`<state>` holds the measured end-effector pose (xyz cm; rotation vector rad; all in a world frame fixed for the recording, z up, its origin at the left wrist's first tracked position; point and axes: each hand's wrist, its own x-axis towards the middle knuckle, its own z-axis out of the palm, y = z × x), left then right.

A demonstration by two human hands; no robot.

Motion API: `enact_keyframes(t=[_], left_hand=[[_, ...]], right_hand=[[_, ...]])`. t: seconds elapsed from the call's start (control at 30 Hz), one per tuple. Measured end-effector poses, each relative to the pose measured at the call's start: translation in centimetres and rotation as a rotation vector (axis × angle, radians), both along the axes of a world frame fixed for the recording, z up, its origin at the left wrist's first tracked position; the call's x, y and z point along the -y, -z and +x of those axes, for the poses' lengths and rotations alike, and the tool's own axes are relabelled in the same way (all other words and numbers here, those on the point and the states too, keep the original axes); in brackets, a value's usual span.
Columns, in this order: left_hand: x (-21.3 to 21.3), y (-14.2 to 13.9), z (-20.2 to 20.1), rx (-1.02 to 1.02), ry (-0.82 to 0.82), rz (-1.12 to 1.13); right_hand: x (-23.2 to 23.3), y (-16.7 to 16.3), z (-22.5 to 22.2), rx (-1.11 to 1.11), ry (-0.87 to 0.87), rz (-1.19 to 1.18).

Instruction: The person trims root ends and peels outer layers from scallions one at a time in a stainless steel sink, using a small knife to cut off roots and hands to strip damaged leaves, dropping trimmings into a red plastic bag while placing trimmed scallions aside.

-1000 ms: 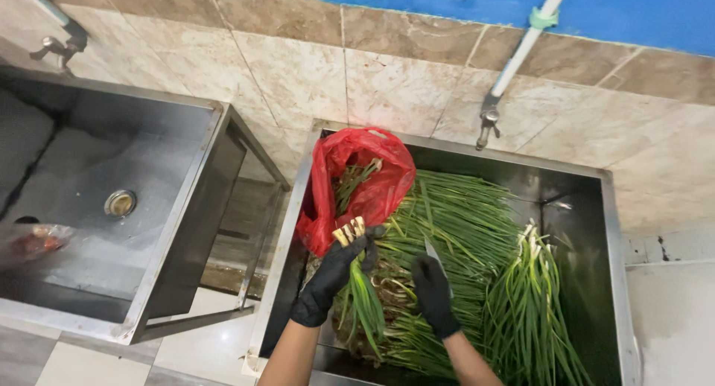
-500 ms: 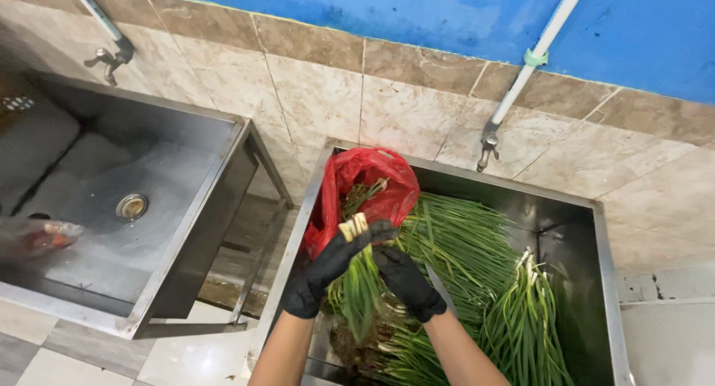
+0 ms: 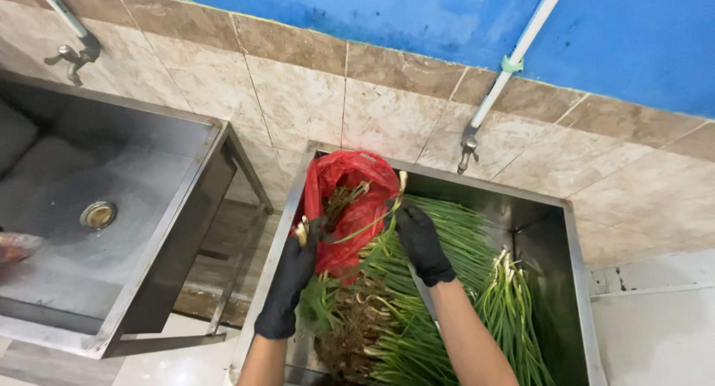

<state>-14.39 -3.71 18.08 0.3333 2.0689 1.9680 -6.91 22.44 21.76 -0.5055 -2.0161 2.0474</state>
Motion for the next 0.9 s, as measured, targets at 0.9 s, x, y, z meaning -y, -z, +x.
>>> enact_keyframes(t=[0.9], left_hand=[[-7.7,-2.4,-0.7,0.156,0.087,0.372]], right_hand=[[3.0,-1.0,0.7,-0.218,-0.293,0.037]])
